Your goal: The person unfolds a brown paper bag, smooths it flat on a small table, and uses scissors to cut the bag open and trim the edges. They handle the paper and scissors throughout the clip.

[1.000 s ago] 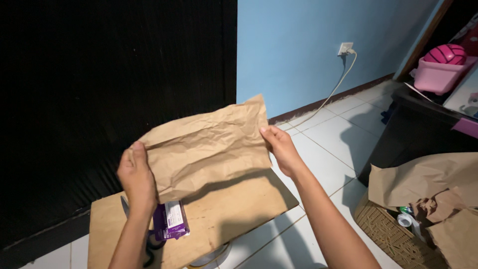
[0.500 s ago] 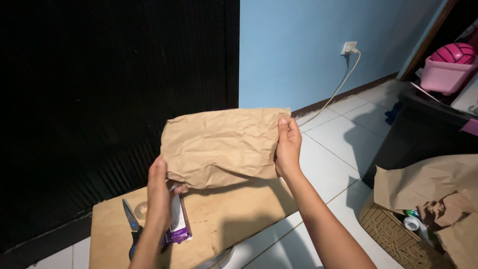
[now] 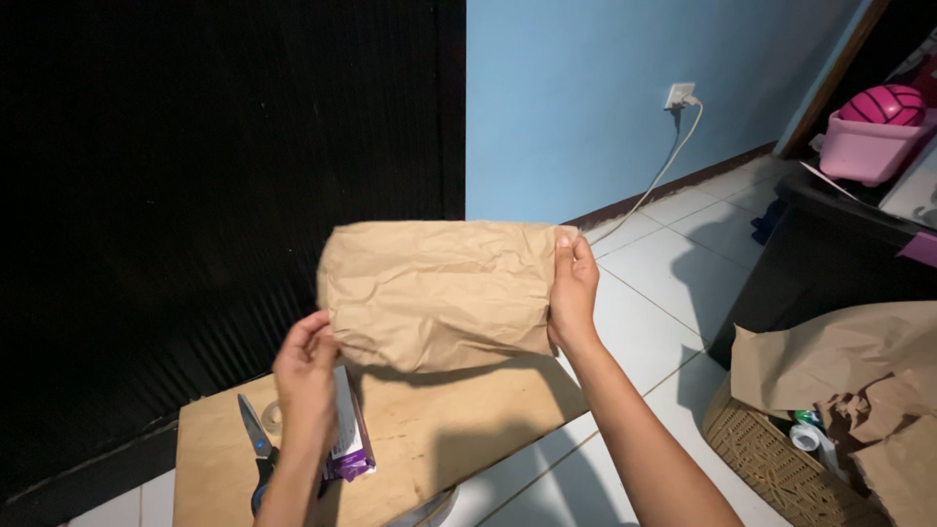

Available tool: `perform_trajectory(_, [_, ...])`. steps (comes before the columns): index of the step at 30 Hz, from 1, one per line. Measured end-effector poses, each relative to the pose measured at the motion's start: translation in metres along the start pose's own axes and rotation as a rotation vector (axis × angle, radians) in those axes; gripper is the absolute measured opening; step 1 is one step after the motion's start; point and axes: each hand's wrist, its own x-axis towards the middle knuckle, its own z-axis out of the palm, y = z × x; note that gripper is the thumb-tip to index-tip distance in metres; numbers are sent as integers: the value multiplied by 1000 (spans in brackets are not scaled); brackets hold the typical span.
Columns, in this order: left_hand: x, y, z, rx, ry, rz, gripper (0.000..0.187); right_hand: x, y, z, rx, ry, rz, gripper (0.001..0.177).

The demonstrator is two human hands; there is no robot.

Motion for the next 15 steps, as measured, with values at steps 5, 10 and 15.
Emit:
perform_trajectory(5, [-2,15,-7,-168,14,56,25,17,29,-26,-231,100,-6,27])
perform_trajectory(10, [-9,9,-5,-60,26,55,20,3,31,-25,-689,197,-265,36])
perform_trajectory(15, [-21,10,3,-35,-69,254,18,-50,-16,24,-697,-233,-414,31])
